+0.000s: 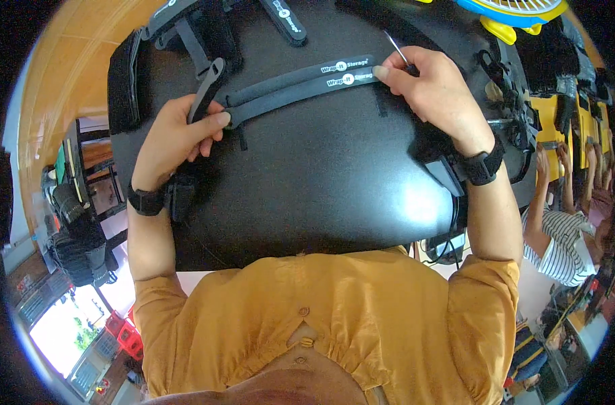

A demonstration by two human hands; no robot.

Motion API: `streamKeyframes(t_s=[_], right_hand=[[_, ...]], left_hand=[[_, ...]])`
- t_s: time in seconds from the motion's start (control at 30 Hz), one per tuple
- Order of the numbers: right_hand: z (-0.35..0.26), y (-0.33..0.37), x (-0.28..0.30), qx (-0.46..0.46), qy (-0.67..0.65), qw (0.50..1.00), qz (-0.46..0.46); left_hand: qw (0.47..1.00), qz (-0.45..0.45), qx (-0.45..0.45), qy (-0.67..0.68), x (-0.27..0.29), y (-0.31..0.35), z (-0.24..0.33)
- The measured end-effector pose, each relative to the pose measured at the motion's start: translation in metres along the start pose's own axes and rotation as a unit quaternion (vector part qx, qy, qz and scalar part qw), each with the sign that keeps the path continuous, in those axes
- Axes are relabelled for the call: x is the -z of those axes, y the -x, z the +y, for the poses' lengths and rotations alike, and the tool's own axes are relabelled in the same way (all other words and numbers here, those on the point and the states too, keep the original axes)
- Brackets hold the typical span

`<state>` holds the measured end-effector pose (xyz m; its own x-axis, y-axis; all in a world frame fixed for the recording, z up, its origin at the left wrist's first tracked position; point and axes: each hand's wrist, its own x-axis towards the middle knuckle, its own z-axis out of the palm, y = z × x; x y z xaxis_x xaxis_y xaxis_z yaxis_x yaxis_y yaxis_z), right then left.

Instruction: Assembling plastic components and a strap onto a toy gun model.

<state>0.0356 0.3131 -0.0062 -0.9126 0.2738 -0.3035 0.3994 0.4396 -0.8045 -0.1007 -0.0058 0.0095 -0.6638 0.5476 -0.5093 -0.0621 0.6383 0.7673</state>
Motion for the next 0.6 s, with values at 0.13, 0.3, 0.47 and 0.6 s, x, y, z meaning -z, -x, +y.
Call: streamKeyframes(t_s=[0.13, 0.3, 0.47, 0.6], right_hand=[[-0.0031, -0.0026, -0.0015, -0.01, -0.025, 1.0, -0.014], [-0.0039, 0.0011, 0.0007, -0.04, -0.033, 0.999, -0.013], [-0.0027, -0.0021, 0.0003, -0.053, -0.041, 0.998, -0.001], [-0.0052, -0.0024, -0.0026, -0.057, -0.038, 0.998, 0.011]], left_hand=[[0.999, 0.021, 0.023, -0.012, -0.0001, 0.0003, 0.0029], [0.998, 0.025, 0.006, -0.052, -0.0006, -0.0028, -0.0019], [0.999, 0.037, 0.009, -0.009, -0.0004, -0.0037, -0.0025], [0.998, 0.059, 0.001, -0.02, 0.0007, -0.0056, -0.0034]])
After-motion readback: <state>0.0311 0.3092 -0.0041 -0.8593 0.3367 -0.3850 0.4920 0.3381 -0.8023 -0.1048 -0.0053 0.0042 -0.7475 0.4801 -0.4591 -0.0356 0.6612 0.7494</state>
